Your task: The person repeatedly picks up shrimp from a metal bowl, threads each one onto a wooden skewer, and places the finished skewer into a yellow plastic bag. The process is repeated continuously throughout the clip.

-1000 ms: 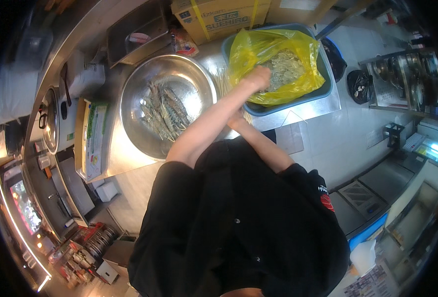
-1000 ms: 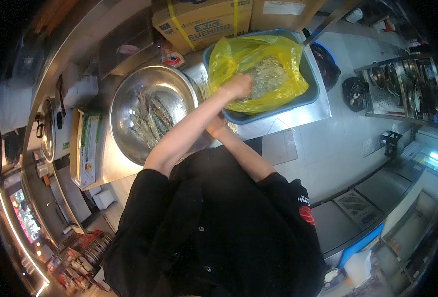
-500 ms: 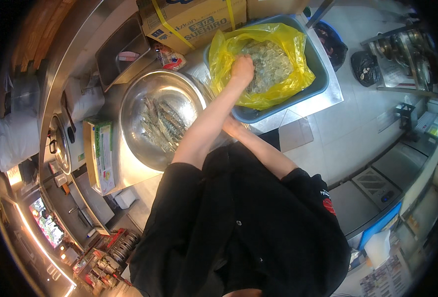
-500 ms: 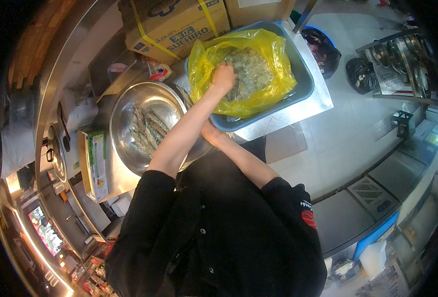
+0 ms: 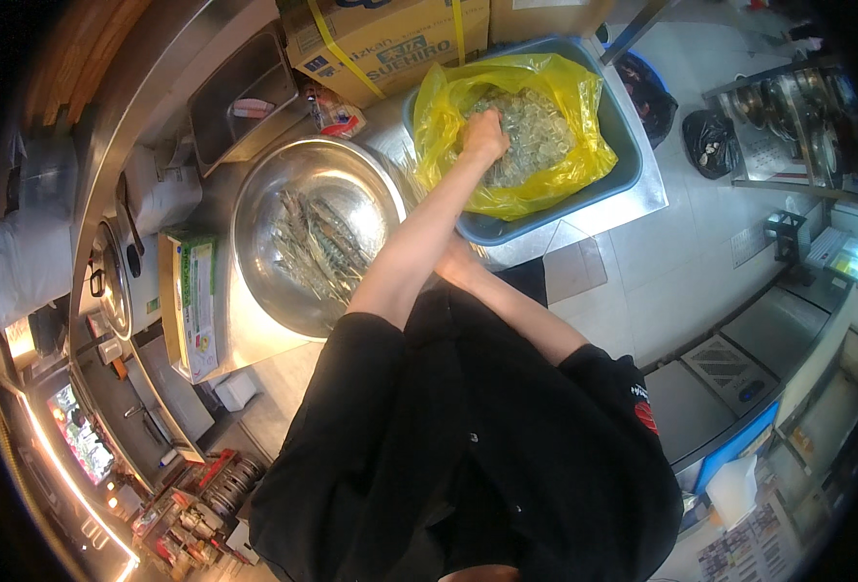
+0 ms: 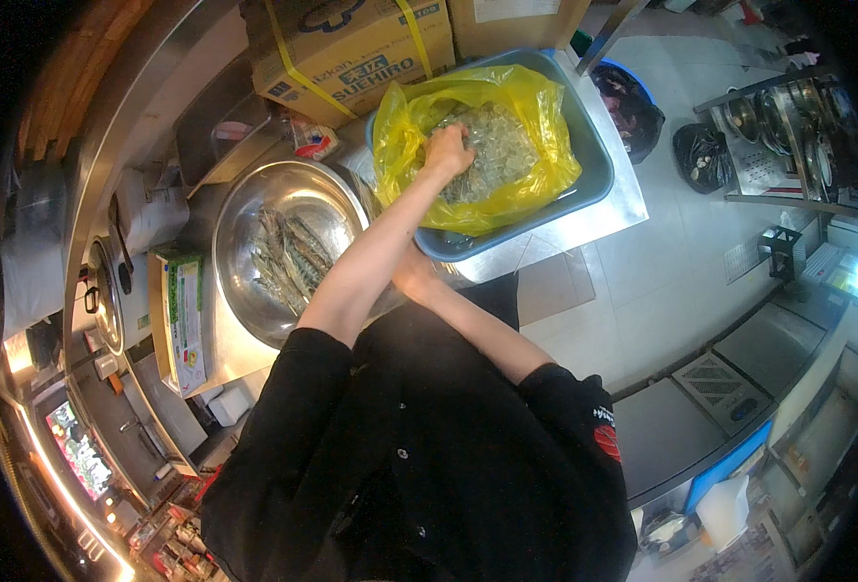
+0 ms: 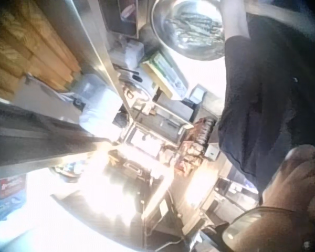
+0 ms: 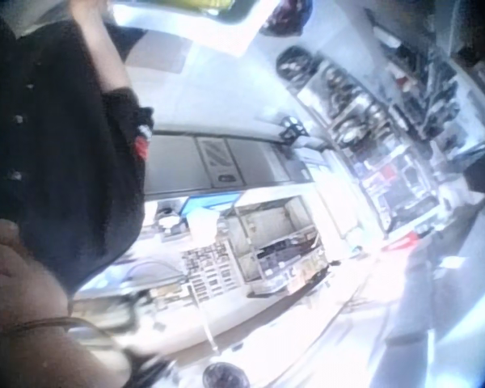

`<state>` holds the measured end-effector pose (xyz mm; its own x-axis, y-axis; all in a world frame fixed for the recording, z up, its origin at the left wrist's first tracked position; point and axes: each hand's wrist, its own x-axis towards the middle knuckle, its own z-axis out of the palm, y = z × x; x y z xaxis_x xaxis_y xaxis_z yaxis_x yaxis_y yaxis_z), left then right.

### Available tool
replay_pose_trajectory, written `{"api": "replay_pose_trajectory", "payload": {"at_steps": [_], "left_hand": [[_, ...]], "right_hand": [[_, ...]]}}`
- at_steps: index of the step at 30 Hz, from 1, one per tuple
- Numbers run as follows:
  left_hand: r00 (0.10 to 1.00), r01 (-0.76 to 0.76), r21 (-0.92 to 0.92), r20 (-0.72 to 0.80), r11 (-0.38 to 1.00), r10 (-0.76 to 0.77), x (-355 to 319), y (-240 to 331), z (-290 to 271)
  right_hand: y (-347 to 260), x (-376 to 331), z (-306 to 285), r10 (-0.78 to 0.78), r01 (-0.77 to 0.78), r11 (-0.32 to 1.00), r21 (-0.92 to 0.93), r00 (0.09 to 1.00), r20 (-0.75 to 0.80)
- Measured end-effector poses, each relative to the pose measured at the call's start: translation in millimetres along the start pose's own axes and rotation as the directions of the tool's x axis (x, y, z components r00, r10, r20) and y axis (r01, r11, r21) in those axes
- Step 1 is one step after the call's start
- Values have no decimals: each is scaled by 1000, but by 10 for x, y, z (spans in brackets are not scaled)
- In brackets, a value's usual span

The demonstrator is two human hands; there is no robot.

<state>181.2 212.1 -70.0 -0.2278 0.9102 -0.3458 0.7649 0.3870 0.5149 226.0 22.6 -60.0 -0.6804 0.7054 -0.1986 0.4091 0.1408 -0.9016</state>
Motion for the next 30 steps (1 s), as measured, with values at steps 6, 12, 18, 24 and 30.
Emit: {"api": "replay_pose_trajectory", "payload": {"at_steps": [6,12,18,24,30], "left_hand": [[996,-91,-57,-32,994,89,-186,-89,-288],[978,-171,-117,101,978,183,-928,5,-550],[849,-499,-233,60,834,525,-878,-144,-366],[734,-639,452,118,622,669,-478,-323,-72],[730,-656,400,118,640,674,-323,-223,-141]], "right_hand": [[-36,-237,-26,151,-165,957,-237,986,-76],[-179,-570,-224,158,-196,929,-313,977,-143],[-53,-701,-282,139,-182,888,-421,982,-131],[-205,-825,-449,179,-202,918,-341,979,-98],[-56,-962,-632,203,-205,976,-79,979,-31]]}}
